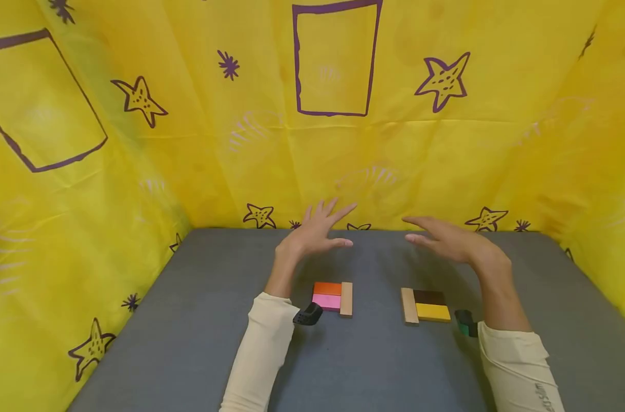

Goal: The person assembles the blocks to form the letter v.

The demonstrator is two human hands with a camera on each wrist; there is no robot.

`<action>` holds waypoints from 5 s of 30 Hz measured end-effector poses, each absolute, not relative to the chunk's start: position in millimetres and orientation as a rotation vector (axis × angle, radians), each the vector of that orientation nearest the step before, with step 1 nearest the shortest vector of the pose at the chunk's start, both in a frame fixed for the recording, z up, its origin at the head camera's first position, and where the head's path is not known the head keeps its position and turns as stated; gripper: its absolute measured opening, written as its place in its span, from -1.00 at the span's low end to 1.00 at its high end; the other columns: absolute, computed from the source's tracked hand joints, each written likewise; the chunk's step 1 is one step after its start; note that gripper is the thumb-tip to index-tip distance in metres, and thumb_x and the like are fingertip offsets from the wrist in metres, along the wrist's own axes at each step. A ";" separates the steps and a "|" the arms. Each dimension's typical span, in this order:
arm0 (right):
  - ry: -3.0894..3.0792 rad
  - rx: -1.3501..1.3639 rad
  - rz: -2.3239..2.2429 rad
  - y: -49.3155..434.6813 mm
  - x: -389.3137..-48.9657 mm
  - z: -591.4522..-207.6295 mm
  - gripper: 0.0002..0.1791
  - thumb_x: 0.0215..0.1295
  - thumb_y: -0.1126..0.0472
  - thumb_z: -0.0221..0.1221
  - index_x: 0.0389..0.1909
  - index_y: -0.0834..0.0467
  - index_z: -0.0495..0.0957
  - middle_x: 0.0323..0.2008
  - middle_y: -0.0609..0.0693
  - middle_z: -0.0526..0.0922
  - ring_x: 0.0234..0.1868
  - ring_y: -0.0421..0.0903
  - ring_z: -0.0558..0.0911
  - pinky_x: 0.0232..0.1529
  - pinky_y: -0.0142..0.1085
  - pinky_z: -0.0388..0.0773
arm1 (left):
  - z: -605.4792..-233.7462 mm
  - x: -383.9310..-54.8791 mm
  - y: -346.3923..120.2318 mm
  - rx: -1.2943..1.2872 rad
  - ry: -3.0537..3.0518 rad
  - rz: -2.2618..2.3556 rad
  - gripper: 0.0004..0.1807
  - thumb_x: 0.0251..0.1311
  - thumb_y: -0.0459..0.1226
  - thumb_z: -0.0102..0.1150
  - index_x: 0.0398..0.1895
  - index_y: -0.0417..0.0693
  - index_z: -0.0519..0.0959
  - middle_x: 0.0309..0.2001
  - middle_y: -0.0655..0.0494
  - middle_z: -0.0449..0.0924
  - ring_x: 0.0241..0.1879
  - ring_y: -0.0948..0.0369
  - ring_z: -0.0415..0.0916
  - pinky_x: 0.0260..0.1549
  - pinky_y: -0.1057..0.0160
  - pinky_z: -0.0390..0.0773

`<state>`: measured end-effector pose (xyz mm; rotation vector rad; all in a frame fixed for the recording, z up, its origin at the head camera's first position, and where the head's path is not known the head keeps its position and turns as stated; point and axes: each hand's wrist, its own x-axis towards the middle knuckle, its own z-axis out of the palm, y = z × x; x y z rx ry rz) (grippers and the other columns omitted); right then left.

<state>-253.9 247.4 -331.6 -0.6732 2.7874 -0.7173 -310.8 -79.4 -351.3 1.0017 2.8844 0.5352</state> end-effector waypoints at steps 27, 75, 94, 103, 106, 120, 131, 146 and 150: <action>2.821 -0.768 -0.541 250.1 -230.8 -300.0 -0.22 0.50 -0.02 0.22 0.57 0.29 0.24 0.52 0.34 0.35 0.50 0.38 0.38 0.44 0.33 0.30 | -318.0 -283.4 -63.3 1.040 2.688 0.317 -0.04 0.38 0.06 0.29 0.71 0.38 -0.04 0.68 0.10 0.12 0.68 0.02 0.06 0.62 -0.34 -0.16; 2.412 -0.986 -0.260 243.9 -198.5 -351.4 -0.19 0.24 0.33 0.39 0.53 0.06 0.39 0.58 0.07 0.35 0.58 0.25 0.31 0.44 0.11 0.43 | -352.4 -253.8 -88.7 1.225 2.102 -0.053 -0.22 0.39 -0.04 0.32 0.61 0.07 0.28 0.72 0.21 -0.05 0.73 0.09 -0.19 0.68 0.06 -0.06; 2.386 -1.050 -0.216 233.8 -194.2 -357.8 -0.32 0.13 0.56 0.33 0.23 -0.08 0.69 0.49 -0.04 0.48 0.53 0.16 0.44 0.38 0.07 0.52 | -353.9 -235.5 -76.8 1.199 2.105 -0.204 -0.27 0.28 0.06 0.41 0.50 0.15 0.46 0.72 0.35 -0.12 0.68 0.18 0.03 0.53 0.25 0.27; 2.377 -1.032 -0.160 233.4 -192.2 -363.5 -0.30 0.11 0.56 0.32 0.23 -0.11 0.69 0.57 0.04 0.37 0.51 0.16 0.46 0.33 -0.09 0.58 | -359.8 -233.2 -72.7 1.228 2.025 -0.136 -0.10 0.27 0.05 0.43 0.62 0.15 0.25 0.75 0.25 -0.27 0.71 0.21 -0.16 0.62 0.22 0.09; 2.389 -1.042 -0.155 233.9 -188.8 -367.2 -0.25 0.10 0.54 0.33 0.32 -0.08 0.63 0.56 0.07 0.38 0.51 0.19 0.45 0.36 0.00 0.55 | -362.2 -231.2 -70.3 1.212 1.990 -0.075 -0.09 0.28 -0.01 0.44 0.63 0.09 0.24 0.75 0.24 -0.31 0.73 0.21 -0.27 0.65 0.20 0.03; 2.444 -1.064 -0.204 241.1 -186.5 -363.3 -0.28 0.10 0.61 0.32 0.22 -0.08 0.68 0.53 0.05 0.43 0.52 0.20 0.43 0.36 0.05 0.53 | -356.1 -220.1 -64.9 1.150 2.137 -0.243 -0.06 0.26 0.13 0.40 0.65 0.30 0.17 0.73 0.41 -0.25 0.70 0.22 -0.10 0.61 0.18 0.12; 2.396 -1.017 -0.151 235.7 -184.8 -364.1 -0.26 0.10 0.57 0.31 0.28 -0.08 0.64 0.59 0.07 0.32 0.53 0.16 0.43 0.37 0.00 0.54 | -356.0 -215.9 -64.3 1.205 2.153 -0.326 -0.14 0.24 0.20 0.39 0.58 0.37 0.31 0.72 0.37 -0.19 0.63 0.15 0.08 0.54 0.18 0.26; 2.456 -0.911 -0.132 220.5 -179.1 -367.0 -0.05 0.02 0.58 0.34 0.49 -0.06 0.46 0.65 0.01 0.21 0.63 0.21 0.25 0.48 0.16 0.35 | -357.2 -219.9 -61.6 1.187 2.088 -0.251 -0.07 0.27 0.10 0.42 0.64 0.26 0.21 0.75 0.23 -0.32 0.71 0.30 -0.21 0.58 0.30 0.14; 2.512 -0.967 -0.050 214.6 -175.9 -369.8 -0.07 -0.04 0.52 0.41 0.42 -0.12 0.53 0.47 -0.05 0.44 0.43 0.15 0.50 0.41 0.15 0.41 | -359.0 -217.9 -62.3 1.211 2.091 -0.267 -0.08 0.25 0.08 0.44 0.63 0.26 0.24 0.75 0.21 -0.29 0.70 0.30 -0.17 0.58 0.32 0.14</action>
